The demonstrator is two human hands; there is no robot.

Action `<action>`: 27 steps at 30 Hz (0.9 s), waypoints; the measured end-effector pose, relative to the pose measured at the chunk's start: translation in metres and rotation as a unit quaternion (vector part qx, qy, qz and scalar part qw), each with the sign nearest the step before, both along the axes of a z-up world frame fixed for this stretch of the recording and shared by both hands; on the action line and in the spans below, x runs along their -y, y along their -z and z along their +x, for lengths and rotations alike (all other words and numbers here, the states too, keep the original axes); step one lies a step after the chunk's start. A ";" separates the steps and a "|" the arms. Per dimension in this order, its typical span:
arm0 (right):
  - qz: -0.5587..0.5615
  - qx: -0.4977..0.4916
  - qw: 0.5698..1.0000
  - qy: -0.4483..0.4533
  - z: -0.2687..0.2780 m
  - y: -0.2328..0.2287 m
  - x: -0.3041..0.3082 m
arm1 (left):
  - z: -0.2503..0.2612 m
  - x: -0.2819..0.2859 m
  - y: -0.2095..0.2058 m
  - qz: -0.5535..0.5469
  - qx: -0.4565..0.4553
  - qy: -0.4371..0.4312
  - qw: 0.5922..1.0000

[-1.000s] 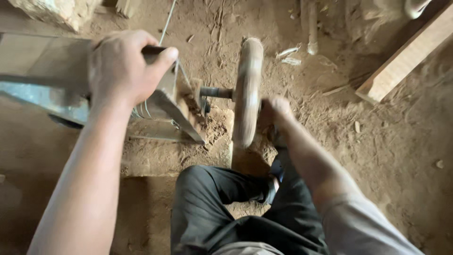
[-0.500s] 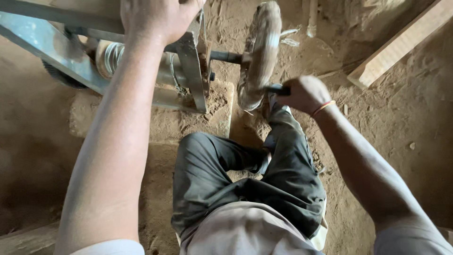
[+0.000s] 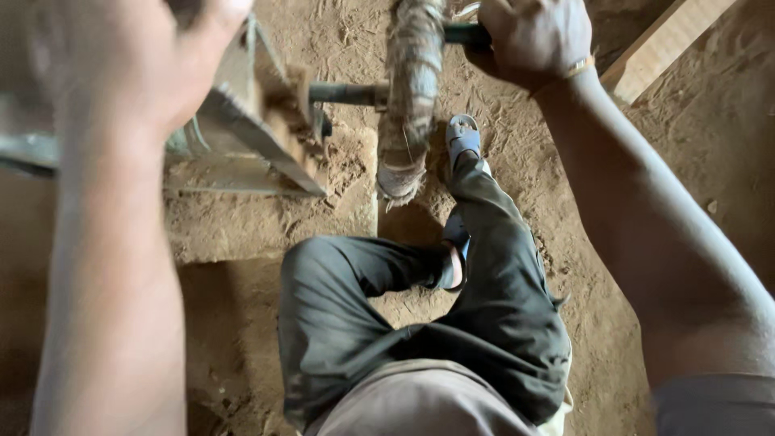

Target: The person winds a length of rope onto a spindle using a hand-cranked winding machine while seated on the floor.

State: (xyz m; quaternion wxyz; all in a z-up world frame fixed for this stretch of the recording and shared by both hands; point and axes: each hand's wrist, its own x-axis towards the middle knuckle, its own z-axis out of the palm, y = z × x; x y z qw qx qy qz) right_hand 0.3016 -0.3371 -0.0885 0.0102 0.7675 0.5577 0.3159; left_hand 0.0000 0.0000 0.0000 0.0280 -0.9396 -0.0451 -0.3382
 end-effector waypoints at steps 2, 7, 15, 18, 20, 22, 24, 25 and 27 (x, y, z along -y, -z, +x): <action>-0.016 -0.008 1.000 0.007 0.020 0.013 -0.006 | -0.006 0.004 -0.002 -0.059 -0.039 0.007 0.997; -0.058 -0.058 0.996 0.034 0.078 0.060 -0.040 | -0.012 0.010 -0.016 -0.147 -0.099 0.018 0.984; -0.071 -0.160 0.970 0.170 0.069 0.146 -0.074 | -0.004 0.016 -0.022 -0.048 -0.077 -0.077 0.993; -0.064 -0.244 0.947 0.200 0.058 0.169 -0.074 | 0.002 0.020 -0.025 -0.055 -0.065 -0.080 0.993; -0.057 -0.266 0.940 0.208 0.053 0.184 -0.072 | 0.007 0.021 -0.029 -0.080 -0.081 -0.089 0.989; -0.050 -0.289 0.931 0.217 0.045 0.198 -0.070 | 0.010 0.024 -0.032 -0.160 -0.152 -0.166 0.961; -0.048 -0.312 0.924 0.214 0.032 0.215 -0.063 | 0.009 0.026 -0.035 -0.188 -0.153 -0.176 0.954; -0.048 -0.323 0.922 0.206 0.025 0.223 -0.059 | 0.010 0.028 -0.034 -0.175 -0.120 -0.147 0.966; -0.025 -0.317 0.924 0.212 0.011 0.237 -0.055 | 0.012 0.026 -0.033 -0.159 -0.077 -0.109 0.978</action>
